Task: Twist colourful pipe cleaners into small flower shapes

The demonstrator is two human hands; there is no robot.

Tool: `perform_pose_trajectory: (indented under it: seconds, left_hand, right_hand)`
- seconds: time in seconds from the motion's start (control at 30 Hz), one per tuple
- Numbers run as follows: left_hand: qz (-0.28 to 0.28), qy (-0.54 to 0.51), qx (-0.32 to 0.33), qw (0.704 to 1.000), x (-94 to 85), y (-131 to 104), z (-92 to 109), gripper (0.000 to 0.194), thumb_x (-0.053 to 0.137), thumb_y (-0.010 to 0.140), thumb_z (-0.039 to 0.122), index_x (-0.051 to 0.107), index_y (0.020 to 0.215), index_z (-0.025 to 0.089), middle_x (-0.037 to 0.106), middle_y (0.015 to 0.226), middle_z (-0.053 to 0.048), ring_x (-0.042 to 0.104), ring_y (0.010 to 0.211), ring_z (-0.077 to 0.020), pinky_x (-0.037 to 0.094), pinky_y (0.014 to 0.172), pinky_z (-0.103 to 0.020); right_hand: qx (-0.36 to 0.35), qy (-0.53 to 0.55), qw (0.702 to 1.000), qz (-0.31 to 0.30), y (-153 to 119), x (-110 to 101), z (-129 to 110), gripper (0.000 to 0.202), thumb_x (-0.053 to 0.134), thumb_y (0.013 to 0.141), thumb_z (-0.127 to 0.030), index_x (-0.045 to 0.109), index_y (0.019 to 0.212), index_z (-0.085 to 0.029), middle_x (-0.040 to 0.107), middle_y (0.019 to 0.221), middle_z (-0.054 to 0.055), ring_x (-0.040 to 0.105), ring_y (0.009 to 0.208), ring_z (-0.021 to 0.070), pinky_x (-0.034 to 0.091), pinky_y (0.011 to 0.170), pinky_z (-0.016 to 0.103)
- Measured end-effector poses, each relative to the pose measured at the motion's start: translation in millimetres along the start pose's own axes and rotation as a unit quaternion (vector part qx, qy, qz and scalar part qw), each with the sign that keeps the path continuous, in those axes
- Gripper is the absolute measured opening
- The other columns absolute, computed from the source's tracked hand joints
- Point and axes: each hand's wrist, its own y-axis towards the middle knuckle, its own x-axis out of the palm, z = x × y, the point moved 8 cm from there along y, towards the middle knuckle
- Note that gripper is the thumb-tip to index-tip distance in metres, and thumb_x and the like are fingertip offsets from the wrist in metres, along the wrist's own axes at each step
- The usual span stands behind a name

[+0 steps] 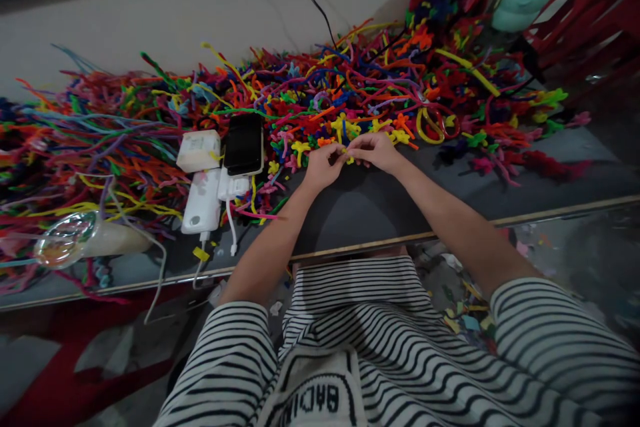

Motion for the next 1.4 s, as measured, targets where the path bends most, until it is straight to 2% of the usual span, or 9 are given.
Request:
perform_pose_trajectory:
  seconds: [0.2, 0.4, 0.6, 0.7, 0.83, 0.97, 1.1, 1.27, 1.4]
  left_hand:
    - [0.002, 0.005, 0.006, 1.0, 0.6, 0.3, -2.2, 0.015, 0.07, 0.083, 0.034, 0.07, 0.076, 0.02, 0.07, 0.071, -0.003, 0.06, 0.066, -0.0149, 0.046, 0.065, -0.027]
    - [0.073, -0.03, -0.062, 0.995, -8.4, -1.1, -13.5, 0.009, 0.072, 0.081, 0.028, 0.074, 0.079, 0.02, 0.074, 0.074, -0.002, 0.066, 0.068, -0.0149, 0.052, 0.068, -0.027]
    - [0.073, -0.097, -0.084, 0.989, -7.3, -3.6, -18.4, 0.018, 0.072, 0.085, 0.036, 0.077, 0.079, 0.02, 0.074, 0.071, -0.002, 0.065, 0.065, -0.0138, 0.052, 0.064, -0.026]
    - [0.064, -0.125, -0.089, 0.986, -3.2, -2.5, -22.2, 0.021, 0.072, 0.086, 0.04, 0.079, 0.083, 0.02, 0.075, 0.073, -0.002, 0.065, 0.065, -0.0136, 0.052, 0.063, -0.027]
    - [0.075, -0.129, -0.105, 0.983, -2.8, -2.7, -26.1, 0.015, 0.076, 0.082, 0.034, 0.078, 0.089, 0.021, 0.077, 0.082, -0.003, 0.067, 0.072, -0.0133, 0.051, 0.065, -0.025]
    - [0.065, -0.115, -0.107, 0.985, -2.7, -3.0, -22.1, 0.009, 0.075, 0.083, 0.029, 0.076, 0.084, 0.02, 0.075, 0.08, -0.003, 0.065, 0.071, -0.0121, 0.049, 0.065, -0.024]
    - [0.078, -0.113, -0.107, 0.985, -6.1, -2.8, -19.9, 0.011, 0.072, 0.085, 0.027, 0.076, 0.092, 0.02, 0.076, 0.083, -0.002, 0.065, 0.072, -0.0122, 0.048, 0.064, -0.023]
    - [0.056, -0.059, -0.083, 0.993, -4.6, -2.5, -14.3, 0.014, 0.069, 0.087, 0.03, 0.076, 0.079, 0.02, 0.075, 0.075, -0.002, 0.063, 0.066, -0.0131, 0.046, 0.061, -0.025]
    - [0.052, 0.001, -0.032, 0.998, -3.2, -5.4, 0.0, 0.014, 0.067, 0.087, 0.027, 0.077, 0.079, 0.02, 0.076, 0.077, -0.003, 0.064, 0.07, -0.0146, 0.047, 0.066, -0.027]
  right_hand:
    - [-0.041, -0.049, 0.998, 0.018, -2.7, 3.5, -6.5, 0.044, 0.083, 0.068, -0.056, 0.066, 0.082, -0.017, 0.065, 0.069, 0.001, 0.056, 0.055, 0.0096, 0.046, 0.051, 0.024]
    - [-0.07, -0.097, 0.991, 0.052, -7.1, 1.4, -15.4, 0.037, 0.08, 0.072, -0.048, 0.067, 0.092, -0.019, 0.068, 0.079, 0.003, 0.062, 0.07, 0.0138, 0.051, 0.064, 0.028]
    - [0.003, -0.039, 0.996, 0.079, -6.0, -4.0, 2.9, 0.04, 0.08, 0.073, -0.051, 0.066, 0.096, -0.021, 0.07, 0.078, 0.003, 0.063, 0.059, 0.0143, 0.044, 0.044, 0.023]
    - [0.013, -0.024, 0.994, 0.103, -3.7, -9.2, 6.7, 0.041, 0.08, 0.07, -0.055, 0.067, 0.086, -0.019, 0.068, 0.07, 0.003, 0.063, 0.057, 0.0142, 0.044, 0.041, 0.023]
    - [0.032, -0.015, 0.993, 0.117, -1.3, -12.9, 11.3, 0.043, 0.082, 0.068, -0.057, 0.065, 0.079, -0.019, 0.064, 0.062, 0.002, 0.061, 0.053, 0.0138, 0.043, 0.039, 0.022]
    - [0.028, -0.043, 0.995, 0.089, -1.4, -7.8, 12.3, 0.039, 0.076, 0.076, -0.056, 0.062, 0.08, -0.02, 0.061, 0.06, 0.0, 0.059, 0.052, 0.0129, 0.043, 0.04, 0.023]
    - [0.001, -0.067, 0.996, 0.064, -3.2, -3.3, 8.6, 0.037, 0.071, 0.082, -0.056, 0.06, 0.086, -0.02, 0.063, 0.068, 0.001, 0.061, 0.057, 0.0133, 0.044, 0.044, 0.023]
    - [-0.02, -0.102, 0.992, 0.078, -4.5, -6.2, 3.4, 0.037, 0.07, 0.082, -0.056, 0.06, 0.085, -0.02, 0.064, 0.068, 0.001, 0.061, 0.056, 0.014, 0.046, 0.05, 0.027]
    - [-0.02, -0.126, 0.985, 0.113, -6.1, -9.2, 3.8, 0.037, 0.072, 0.08, -0.056, 0.061, 0.08, -0.02, 0.064, 0.064, 0.002, 0.06, 0.054, 0.0156, 0.048, 0.053, 0.03]
